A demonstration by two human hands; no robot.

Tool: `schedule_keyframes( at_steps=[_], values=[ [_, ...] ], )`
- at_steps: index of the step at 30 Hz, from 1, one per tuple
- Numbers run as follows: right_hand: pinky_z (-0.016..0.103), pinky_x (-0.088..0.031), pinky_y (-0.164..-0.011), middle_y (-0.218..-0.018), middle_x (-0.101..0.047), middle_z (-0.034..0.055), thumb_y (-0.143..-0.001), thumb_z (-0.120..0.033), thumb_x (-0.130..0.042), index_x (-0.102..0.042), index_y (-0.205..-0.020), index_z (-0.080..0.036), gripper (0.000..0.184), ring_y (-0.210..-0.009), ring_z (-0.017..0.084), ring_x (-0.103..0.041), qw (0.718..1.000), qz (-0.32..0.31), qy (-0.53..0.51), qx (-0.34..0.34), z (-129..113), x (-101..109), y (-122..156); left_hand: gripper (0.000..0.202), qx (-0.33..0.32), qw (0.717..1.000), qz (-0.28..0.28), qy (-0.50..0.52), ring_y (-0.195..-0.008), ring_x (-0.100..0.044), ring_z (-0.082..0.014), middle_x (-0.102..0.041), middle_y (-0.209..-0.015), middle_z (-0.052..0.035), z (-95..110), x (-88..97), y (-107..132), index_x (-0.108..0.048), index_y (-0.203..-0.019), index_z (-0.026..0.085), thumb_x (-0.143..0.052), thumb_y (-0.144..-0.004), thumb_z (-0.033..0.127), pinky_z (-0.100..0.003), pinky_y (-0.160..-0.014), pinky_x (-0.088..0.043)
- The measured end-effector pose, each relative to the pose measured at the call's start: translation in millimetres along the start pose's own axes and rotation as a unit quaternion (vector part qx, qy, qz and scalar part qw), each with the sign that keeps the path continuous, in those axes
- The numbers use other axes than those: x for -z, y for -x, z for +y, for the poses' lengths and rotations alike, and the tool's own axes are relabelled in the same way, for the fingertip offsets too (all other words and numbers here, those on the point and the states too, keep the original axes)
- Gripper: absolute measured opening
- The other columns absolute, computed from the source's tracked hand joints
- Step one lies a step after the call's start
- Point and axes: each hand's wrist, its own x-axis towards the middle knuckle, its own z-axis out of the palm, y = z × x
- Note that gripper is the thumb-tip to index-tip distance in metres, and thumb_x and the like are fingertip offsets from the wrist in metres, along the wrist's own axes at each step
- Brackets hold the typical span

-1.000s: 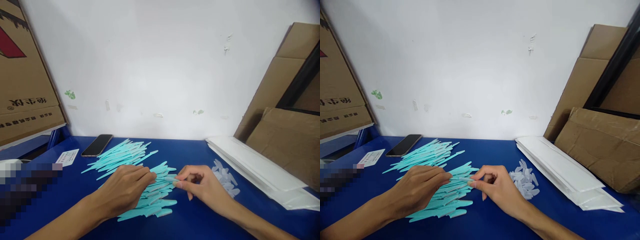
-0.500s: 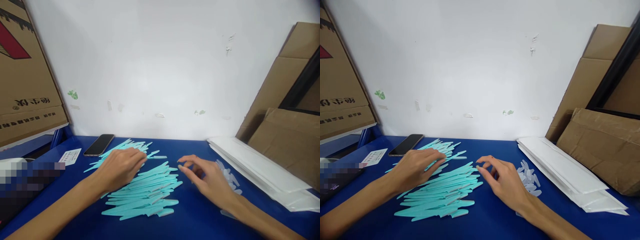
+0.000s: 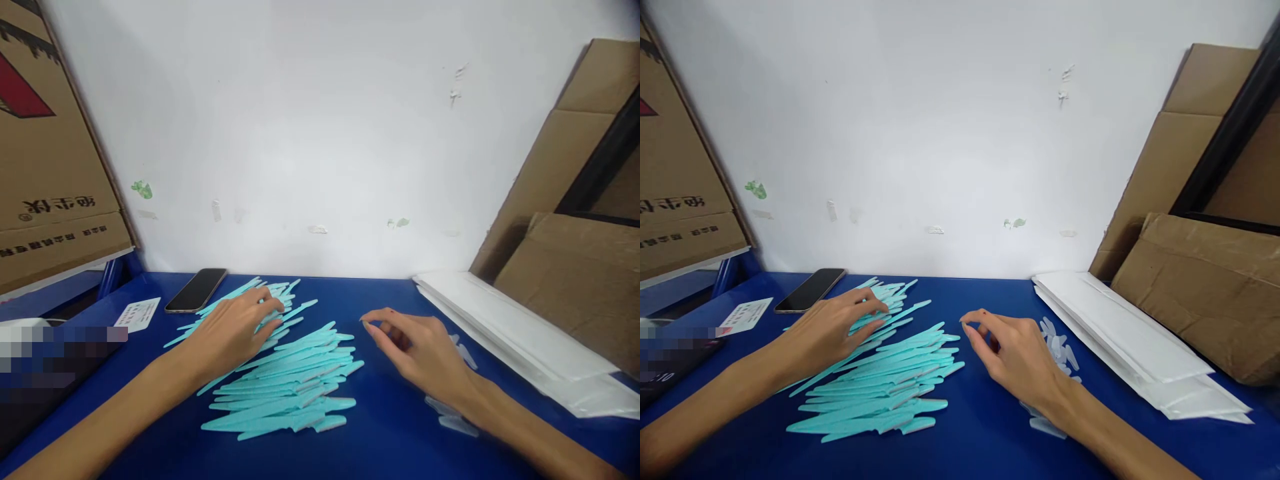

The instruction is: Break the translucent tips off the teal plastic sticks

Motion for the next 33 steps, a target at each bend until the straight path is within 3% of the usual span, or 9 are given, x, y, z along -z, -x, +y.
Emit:
schedule_keyframes(
  at_steps=[5, 10, 13, 18, 21, 24, 28, 33],
  values=[
    [0.028, -0.043, -0.053, -0.077, -0.072, 0.0002, -0.103, -0.037, -0.050, -0.071, -0.112, -0.024, 0.026, -0.051, 0.013, -0.056, 0.998, -0.032, 0.048, -0.005, 2.1, 6.1, -3.8, 0.017, -0.047, 0.996, -0.042, 0.055, -0.080, -0.065, -0.0194, -0.065, -0.112, -0.0044, 18.3, -6.0, 3.8, -0.071, -0.111, 0.027, -0.055, -0.103, 0.028, -0.030, -0.065, -0.045],
    [0.031, -0.044, -0.055, -0.103, -0.075, 0.0053, -0.102, -0.032, -0.046, -0.071, -0.110, -0.024, 0.027, -0.061, 0.018, -0.066, 0.973, -0.080, 0.217, -0.006, 18.3, 20.2, -12.7, 0.024, -0.045, 0.995, -0.063, 0.062, -0.085, -0.066, -0.0216, -0.067, -0.106, -0.0064, 22.1, -13.3, 1.8, -0.072, -0.104, 0.022, -0.048, -0.104, 0.019, -0.030, -0.063, -0.043],
    [0.033, -0.045, -0.057, -0.098, -0.076, 0.0071, -0.100, -0.034, -0.049, -0.073, -0.103, -0.025, 0.025, -0.070, 0.024, -0.071, 0.958, -0.109, 0.264, -0.022, 32.5, 33.1, -16.6, 0.027, -0.034, 0.995, -0.070, 0.068, -0.085, -0.066, -0.0224, -0.068, -0.101, -0.0067, 22.8, -12.3, 1.4, -0.071, -0.101, 0.020, -0.045, -0.104, 0.020, -0.030, -0.064, -0.043],
    [0.030, -0.045, -0.055, -0.083, -0.078, 0.0024, -0.088, -0.040, -0.069, -0.076, -0.092, -0.032, 0.011, -0.067, 0.024, -0.071, 0.966, -0.193, 0.158, -0.061, 53.5, 59.3, -13.0, 0.025, -0.024, 0.993, -0.066, 0.097, -0.083, -0.066, -0.0217, -0.069, -0.105, -0.0061, 23.4, -9.0, 5.1, -0.070, -0.107, 0.022, -0.049, -0.105, 0.035, -0.030, -0.065, -0.044],
    [0.027, -0.043, -0.052, -0.084, -0.077, -0.0016, -0.079, -0.034, -0.078, -0.078, -0.091, -0.037, 0.012, -0.066, 0.021, -0.071, 0.958, -0.259, 0.094, -0.084, 62.1, 66.8, -6.6, 0.021, -0.035, 0.993, -0.065, 0.090, -0.080, -0.066, -0.0211, -0.069, -0.105, -0.0055, 21.9, -10.1, 5.7, -0.069, -0.109, 0.023, -0.050, -0.104, 0.032, -0.030, -0.064, -0.043],
    [0.026, -0.043, -0.054, -0.085, -0.076, -0.0017, -0.072, -0.028, -0.082, -0.079, -0.087, -0.036, 0.017, -0.069, 0.021, -0.071, 0.953, -0.280, 0.077, -0.089, 64.0, 63.1, -2.5, 0.021, -0.046, 0.994, -0.064, 0.077, -0.082, -0.066, -0.0215, -0.070, -0.105, -0.0062, 20.5, -13.1, 4.5, -0.069, -0.110, 0.023, -0.049, -0.104, 0.026, -0.030, -0.065, -0.043],
    [0.027, -0.045, -0.062, -0.085, -0.077, -0.0004, -0.081, -0.023, -0.072, -0.077, -0.082, -0.031, 0.009, -0.075, 0.021, -0.071, 0.949, -0.299, 0.051, -0.086, 54.1, 53.4, -3.3, 0.021, -0.050, 0.994, -0.057, 0.074, -0.085, -0.067, -0.0224, -0.070, -0.104, -0.0064, 21.4, -14.9, 3.4, -0.069, -0.107, 0.022, -0.048, -0.103, 0.023, -0.030, -0.067, -0.043],
    [0.029, -0.043, -0.063, -0.086, -0.075, 0.0021, -0.094, -0.025, -0.059, -0.069, -0.086, -0.027, 0.013, -0.075, 0.022, -0.069, 0.958, -0.275, 0.071, -0.028, 36.3, 47.8, -8.9, 0.021, -0.046, 0.994, -0.044, 0.088, -0.081, -0.065, -0.0204, -0.069, -0.097, -0.0046, 24.6, -13.8, 5.2, -0.065, -0.099, 0.021, -0.044, -0.105, 0.023, -0.030, -0.065, -0.040]
  ],
)
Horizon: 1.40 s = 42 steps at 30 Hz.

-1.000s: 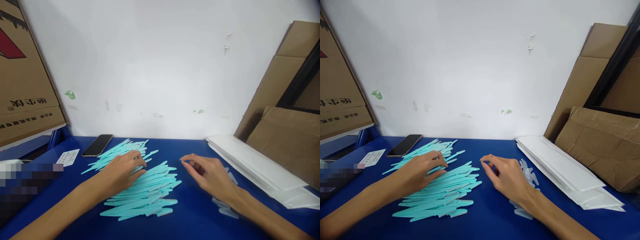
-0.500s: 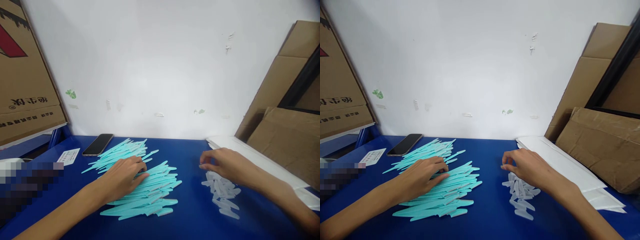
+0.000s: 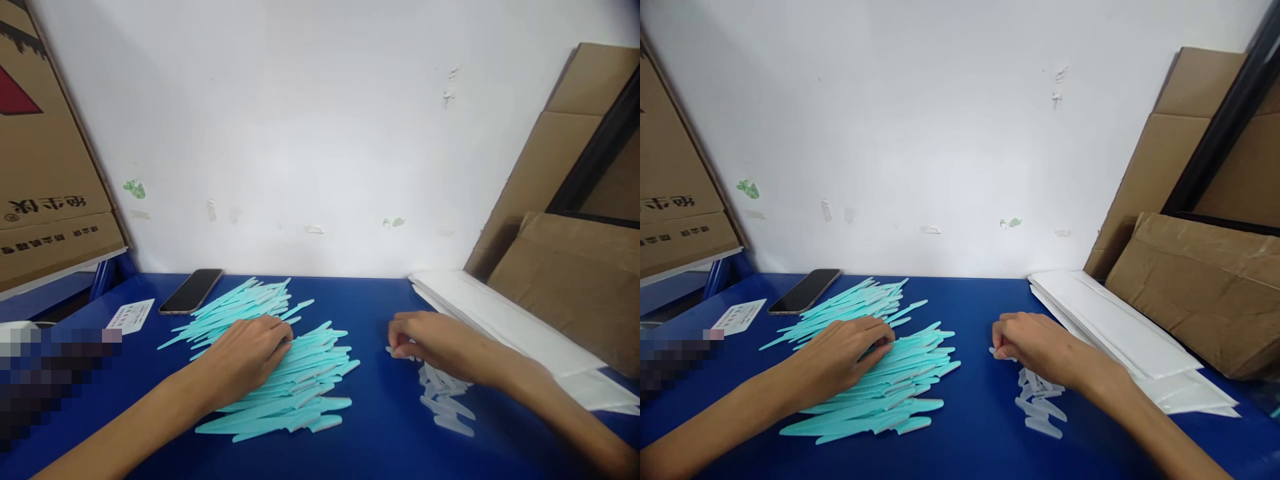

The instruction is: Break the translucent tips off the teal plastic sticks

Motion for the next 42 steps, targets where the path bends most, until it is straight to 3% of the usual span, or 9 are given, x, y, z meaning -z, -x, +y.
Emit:
schedule_keyframes(
  at_steps=[4, 8, 14, 22, 30, 35, 39, 42],
  values=[
    [0.028, -0.039, -0.057, -0.073, -0.071, -0.0003, -0.104, -0.036, -0.047, -0.064, -0.102, -0.028, 0.019, -0.060, 0.019, -0.064, 0.998, 0.064, -0.006, 0.019, -12.2, -5.1, -6.7, 0.021, 0.008, 1.000, 0.013, -0.025, -0.073, -0.061, -0.0205, -0.067, -0.093, -0.0042, 1.5, -1.5, 0.4, -0.061, -0.104, 0.022, -0.040, -0.106, 0.026, -0.030, -0.062, -0.037],
    [0.028, -0.046, -0.064, -0.092, -0.077, 0.0019, -0.107, -0.041, -0.042, -0.066, -0.111, -0.030, 0.027, -0.072, 0.020, -0.071, 0.991, 0.117, 0.005, 0.063, -26.0, -15.9, -11.9, 0.023, 0.004, 0.997, 0.043, -0.058, -0.068, -0.057, -0.0197, -0.065, -0.092, -0.0044, 3.7, 0.2, -0.3, -0.059, -0.109, 0.023, -0.037, -0.108, 0.027, -0.030, -0.059, -0.035],
    [0.030, -0.052, -0.072, -0.114, -0.076, 0.0022, -0.109, -0.036, -0.042, -0.066, -0.126, -0.029, 0.030, -0.090, 0.021, -0.074, 0.984, 0.142, 0.016, 0.103, -42.9, -25.1, -11.7, 0.021, -0.053, 0.996, 0.059, -0.035, -0.096, -0.060, -0.0249, -0.068, -0.103, -0.0051, 12.3, 8.5, 1.0, -0.056, -0.113, 0.022, -0.036, -0.107, 0.022, -0.031, -0.064, -0.043],
    [0.028, -0.049, -0.066, -0.104, -0.078, 0.0020, -0.109, -0.032, -0.043, -0.067, -0.125, -0.025, 0.030, -0.081, 0.018, -0.074, 0.975, 0.165, 0.049, 0.139, -51.4, -28.0, -8.3, 0.021, -0.093, 0.993, 0.056, -0.039, -0.098, -0.062, -0.0245, -0.069, -0.103, -0.0040, 17.1, 5.5, 3.3, -0.055, -0.116, 0.023, -0.037, -0.107, 0.019, -0.035, -0.075, -0.051],
    [0.026, -0.043, -0.058, -0.084, -0.072, 0.0005, -0.108, -0.023, -0.046, -0.067, -0.124, -0.021, 0.026, -0.067, 0.014, -0.067, 0.959, 0.190, 0.067, 0.201, -57.4, -36.7, -6.9, 0.021, -0.166, 0.980, 0.103, -0.048, -0.080, -0.056, -0.0220, -0.064, -0.089, -0.0039, 20.7, 5.6, 1.6, -0.056, -0.117, 0.019, -0.038, -0.107, 0.015, -0.038, -0.073, -0.048],
    [0.025, -0.042, -0.055, -0.082, -0.071, 0.0005, -0.105, -0.016, -0.052, -0.063, -0.129, -0.017, 0.026, -0.063, 0.012, -0.064, 0.932, 0.251, 0.035, 0.259, -63.4, -42.1, -4.6, 0.022, -0.229, 0.956, 0.185, -0.021, -0.069, -0.053, -0.0176, -0.062, -0.084, -0.0031, 24.4, -2.5, 4.8, -0.053, -0.121, 0.015, -0.040, -0.105, 0.009, -0.031, -0.060, -0.040],
    [0.025, -0.042, -0.055, -0.087, -0.072, 0.0022, -0.103, -0.010, -0.054, -0.062, -0.131, -0.016, 0.030, -0.067, 0.012, -0.065, 0.919, 0.283, 0.009, 0.274, -70.1, -44.8, 0.0, 0.029, -0.221, 0.956, 0.190, -0.023, -0.063, -0.054, -0.0154, -0.063, -0.083, -0.0020, 31.3, -5.8, 11.1, -0.053, -0.127, 0.015, -0.039, -0.103, 0.004, -0.030, -0.049, -0.030],
    [0.024, -0.042, -0.055, -0.089, -0.072, 0.0029, -0.102, -0.008, -0.054, -0.062, -0.131, -0.015, 0.031, -0.068, 0.011, -0.064, 0.913, 0.295, -0.015, 0.280, -73.4, -46.6, 2.1, 0.031, -0.217, 0.955, 0.201, -0.020, -0.066, -0.058, -0.0150, -0.066, -0.087, -0.0031, 34.5, -4.5, 15.4, -0.053, -0.126, 0.016, -0.037, -0.103, 0.003, -0.030, -0.050, -0.031]
  ],
)
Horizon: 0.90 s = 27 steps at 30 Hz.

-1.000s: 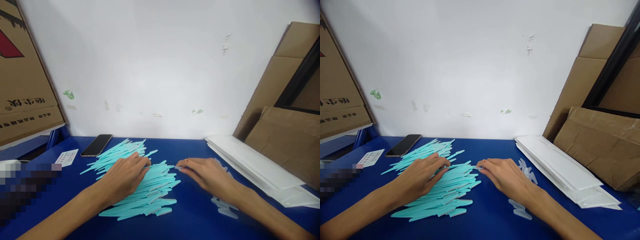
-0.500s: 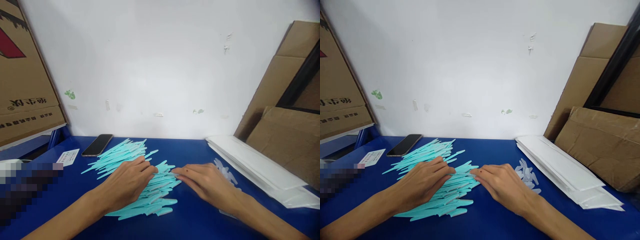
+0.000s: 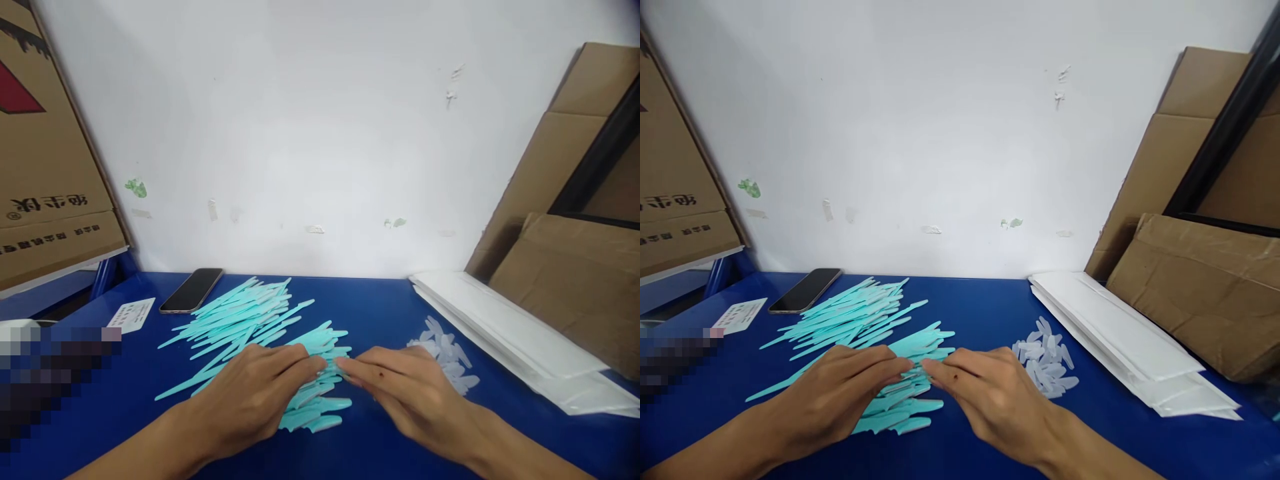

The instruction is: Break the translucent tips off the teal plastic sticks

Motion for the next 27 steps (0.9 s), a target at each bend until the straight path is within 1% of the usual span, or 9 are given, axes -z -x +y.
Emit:
schedule_keyframes(
  at_steps=[5, 8, 11, 13, 16, 19, 21, 23, 27],
  values=[
    [0.023, -0.043, -0.054, -0.089, -0.073, 0.0030, -0.102, -0.009, -0.056, -0.064, -0.129, -0.015, 0.029, -0.068, 0.011, -0.066, 1.000, 0.010, 0.008, -0.004, -0.7, -2.2, 0.4, 0.034, 0.006, 1.000, 0.001, -0.008, -0.061, -0.054, -0.0151, -0.062, -0.080, -0.0013, 0.6, 2.4, -0.6, -0.054, -0.124, 0.017, -0.035, -0.101, 0.002, -0.030, -0.049, -0.029],
    [0.024, -0.048, -0.055, -0.088, -0.075, 0.0034, -0.102, -0.010, -0.055, -0.063, -0.128, -0.013, 0.028, -0.067, 0.012, -0.068, 0.998, -0.012, 0.054, 0.022, 2.6, -2.3, -2.5, 0.033, -0.010, 0.999, -0.021, -0.027, -0.059, -0.048, -0.0168, -0.059, -0.075, -0.0004, -6.3, 1.7, -5.0, -0.056, -0.120, 0.016, -0.037, -0.098, 0.000, -0.031, -0.049, -0.029],
    [0.028, -0.057, -0.068, -0.107, -0.077, 0.0080, -0.104, -0.016, -0.053, -0.059, -0.134, -0.012, 0.031, -0.086, 0.017, -0.074, 0.993, -0.048, 0.108, 0.020, 7.5, -0.3, -6.4, 0.029, -0.020, 0.997, -0.025, -0.065, -0.064, -0.050, -0.0185, -0.061, -0.075, -0.0018, -23.7, 5.2, -9.5, -0.060, -0.110, 0.016, -0.040, -0.097, 0.000, -0.032, -0.059, -0.036],
    [0.031, -0.060, -0.075, -0.122, -0.074, 0.0109, -0.105, -0.021, -0.051, -0.055, -0.139, -0.012, 0.035, -0.100, 0.020, -0.073, 0.988, -0.062, 0.139, -0.003, 11.5, 2.0, -7.6, 0.025, 0.019, 0.995, -0.023, -0.099, -0.072, -0.054, -0.0205, -0.063, -0.078, -0.0037, -41.6, 10.2, -9.1, -0.063, -0.104, 0.016, -0.041, -0.101, 0.006, -0.034, -0.067, -0.039],
    [0.033, -0.060, -0.075, -0.126, -0.071, 0.0107, -0.106, -0.022, -0.048, -0.055, -0.139, -0.016, 0.034, -0.104, 0.021, -0.072, 0.983, -0.064, 0.168, -0.029, 19.1, 5.5, -6.6, 0.028, 0.129, 0.974, -0.060, -0.176, -0.079, -0.057, -0.0266, -0.068, -0.084, -0.0094, -72.6, 16.7, -1.0, -0.066, -0.104, 0.016, -0.039, -0.106, 0.023, -0.038, -0.071, -0.040],
    [0.029, -0.057, -0.065, -0.124, -0.070, 0.0100, -0.105, -0.018, -0.047, -0.059, -0.134, -0.019, 0.031, -0.097, 0.020, -0.073, 0.982, -0.073, 0.170, -0.042, 25.6, 7.7, -4.3, 0.032, 0.245, 0.946, -0.142, -0.155, -0.086, -0.063, -0.0302, -0.071, -0.091, -0.0110, -97.8, 17.2, 10.9, -0.066, -0.107, 0.016, -0.036, -0.105, 0.027, -0.042, -0.077, -0.043],
    [0.027, -0.054, -0.059, -0.122, -0.070, 0.0101, -0.103, -0.014, -0.047, -0.059, -0.132, -0.019, 0.032, -0.090, 0.018, -0.073, 0.983, -0.076, 0.160, -0.039, 27.0, 8.2, -3.1, 0.034, 0.269, 0.939, -0.163, -0.140, -0.085, -0.066, -0.0296, -0.072, -0.093, -0.0109, -107.2, 15.1, 16.9, -0.066, -0.106, 0.017, -0.034, -0.104, 0.028, -0.041, -0.076, -0.044],
    [0.026, -0.052, -0.058, -0.120, -0.070, 0.0101, -0.101, -0.009, -0.045, -0.059, -0.131, -0.019, 0.034, -0.086, 0.017, -0.072, 0.987, -0.069, 0.144, -0.033, 26.0, 8.2, -2.4, 0.037, 0.278, 0.936, -0.167, -0.134, -0.083, -0.067, -0.0287, -0.072, -0.095, -0.0107, -110.7, 13.8, 19.5, -0.067, -0.104, 0.017, -0.033, -0.104, 0.030, -0.041, -0.075, -0.045],
    [0.027, -0.051, -0.060, -0.118, -0.069, 0.0103, -0.100, -0.009, -0.045, -0.060, -0.129, -0.018, 0.034, -0.085, 0.017, -0.070, 0.989, -0.064, 0.128, -0.030, 21.3, 8.5, -3.2, 0.042, 0.288, 0.937, -0.154, -0.122, -0.093, -0.067, -0.0287, -0.072, -0.104, -0.0111, -103.3, 17.8, 14.6, -0.067, -0.108, 0.018, -0.029, -0.105, 0.035, -0.043, -0.084, -0.047]
  ],
)
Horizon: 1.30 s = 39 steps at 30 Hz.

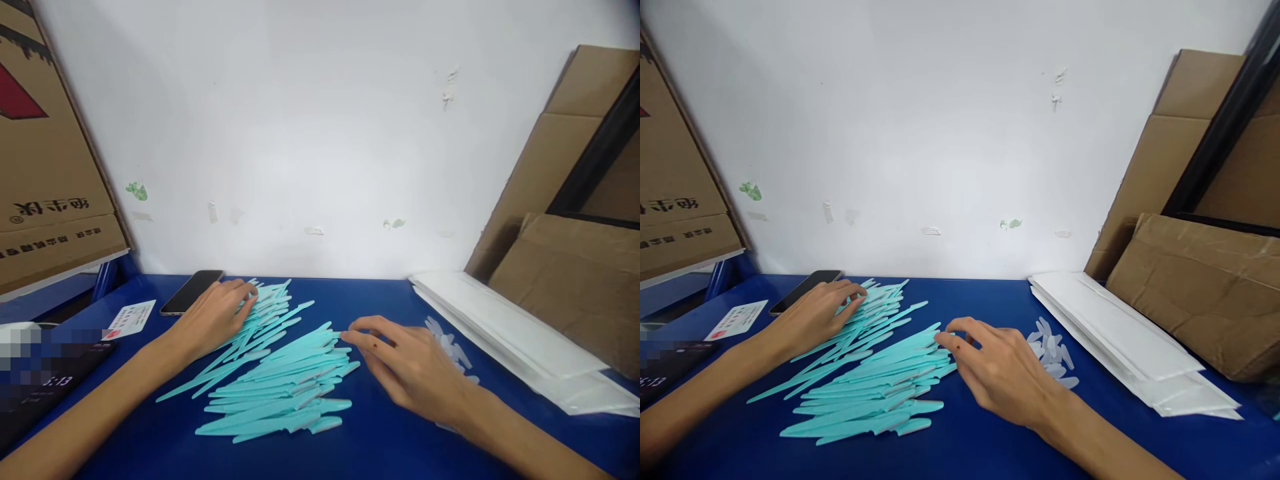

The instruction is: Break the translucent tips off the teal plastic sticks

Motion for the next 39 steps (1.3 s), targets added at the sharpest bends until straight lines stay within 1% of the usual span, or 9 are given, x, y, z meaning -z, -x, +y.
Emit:
schedule_keyframes(
  at_steps=[4, 8, 12, 17, 20, 23, 26, 29, 39],
  values=[
    [0.028, -0.054, -0.060, -0.122, -0.067, 0.0121, -0.100, -0.011, -0.046, -0.059, -0.134, -0.017, 0.036, -0.087, 0.019, -0.070, 0.998, -0.056, 0.026, -0.030, -0.1, 0.4, -2.3, 0.041, -0.049, 0.996, 0.015, 0.072, -0.101, -0.065, -0.0281, -0.072, -0.111, -0.0101, 25.1, 10.2, 5.4, -0.069, -0.111, 0.020, -0.033, -0.107, 0.038, -0.045, -0.093, -0.047],
    [0.032, -0.056, -0.061, -0.124, -0.067, 0.0130, -0.099, -0.009, -0.048, -0.060, -0.134, -0.017, 0.038, -0.096, 0.024, -0.068, 0.988, -0.133, 0.071, -0.044, 5.3, -5.6, -3.4, 0.030, -0.132, 0.981, -0.031, 0.139, -0.100, -0.063, -0.0253, -0.071, -0.106, -0.0074, 56.6, 6.4, 17.1, -0.069, -0.109, 0.022, -0.042, -0.108, 0.033, -0.043, -0.093, -0.049],
    [0.041, -0.058, -0.075, -0.113, -0.072, 0.0113, -0.100, -0.015, -0.053, -0.067, -0.124, -0.018, 0.028, -0.097, 0.027, -0.067, 0.983, -0.145, 0.092, -0.058, 15.3, -10.1, -2.2, 0.017, -0.146, 0.977, -0.059, 0.143, -0.100, -0.063, -0.0254, -0.067, -0.110, -0.0073, 73.7, -0.7, 25.8, -0.067, -0.113, 0.022, -0.055, -0.103, 0.029, -0.045, -0.095, -0.049],
    [0.039, -0.054, -0.068, -0.094, -0.076, 0.0093, -0.099, -0.024, -0.058, -0.074, -0.110, -0.020, 0.020, -0.083, 0.029, -0.072, 0.953, -0.236, 0.110, -0.152, 38.6, 13.2, 1.8, 0.018, -0.127, 0.980, -0.079, 0.134, -0.094, -0.065, -0.0254, -0.068, -0.106, -0.0076, 76.4, 2.1, 26.3, -0.068, -0.108, 0.020, -0.051, -0.103, 0.022, -0.044, -0.089, -0.050],
    [0.034, -0.050, -0.063, -0.086, -0.077, 0.0045, -0.095, -0.038, -0.064, -0.077, -0.100, -0.026, 0.018, -0.076, 0.027, -0.073, 0.919, -0.313, 0.048, -0.235, 55.4, 36.0, 8.2, 0.017, -0.108, 0.978, -0.093, 0.150, -0.090, -0.065, -0.0236, -0.068, -0.106, -0.0058, 76.1, 2.3, 26.0, -0.066, -0.107, 0.021, -0.050, -0.103, 0.022, -0.045, -0.091, -0.048],
    [0.030, -0.049, -0.062, -0.088, -0.078, 0.0011, -0.089, -0.046, -0.069, -0.078, -0.096, -0.031, 0.019, -0.078, 0.024, -0.073, 0.891, -0.351, -0.048, -0.283, 68.2, 48.6, 17.8, 0.014, -0.096, 0.974, -0.095, 0.182, -0.085, -0.064, -0.0214, -0.068, -0.102, -0.0040, 75.6, -0.4, 26.7, -0.064, -0.105, 0.022, -0.050, -0.103, 0.024, -0.036, -0.080, -0.048],
    [0.027, -0.047, -0.059, -0.086, -0.077, -0.0007, -0.081, -0.039, -0.076, -0.078, -0.096, -0.032, 0.017, -0.076, 0.022, -0.072, 0.875, -0.364, -0.081, -0.308, 73.6, 47.1, 25.0, 0.012, -0.088, 0.972, -0.097, 0.196, -0.081, -0.061, -0.0202, -0.067, -0.097, -0.0025, 74.9, -2.0, 27.4, -0.062, -0.101, 0.023, -0.050, -0.103, 0.026, -0.031, -0.071, -0.045],
    [0.028, -0.045, -0.057, -0.085, -0.077, 0.0001, -0.078, -0.032, -0.076, -0.077, -0.100, -0.030, 0.021, -0.073, 0.022, -0.071, 0.881, -0.357, -0.042, -0.309, 72.3, 40.8, 24.7, 0.012, -0.086, 0.973, -0.095, 0.191, -0.081, -0.059, -0.0205, -0.066, -0.095, -0.0022, 74.8, 0.1, 27.2, -0.060, -0.100, 0.023, -0.050, -0.104, 0.028, -0.031, -0.070, -0.044],
    [0.032, -0.043, -0.061, -0.088, -0.077, 0.0048, -0.090, -0.032, -0.067, -0.075, -0.100, -0.025, 0.015, -0.079, 0.027, -0.072, 0.887, -0.344, 0.000, -0.309, 72.1, 25.0, 20.8, 0.015, -0.123, 0.980, -0.010, 0.156, -0.075, -0.059, -0.0195, -0.064, -0.087, -0.0012, 76.6, 4.4, 24.3, -0.055, -0.103, 0.023, -0.040, -0.107, 0.027, -0.032, -0.070, -0.043]
  ],
)
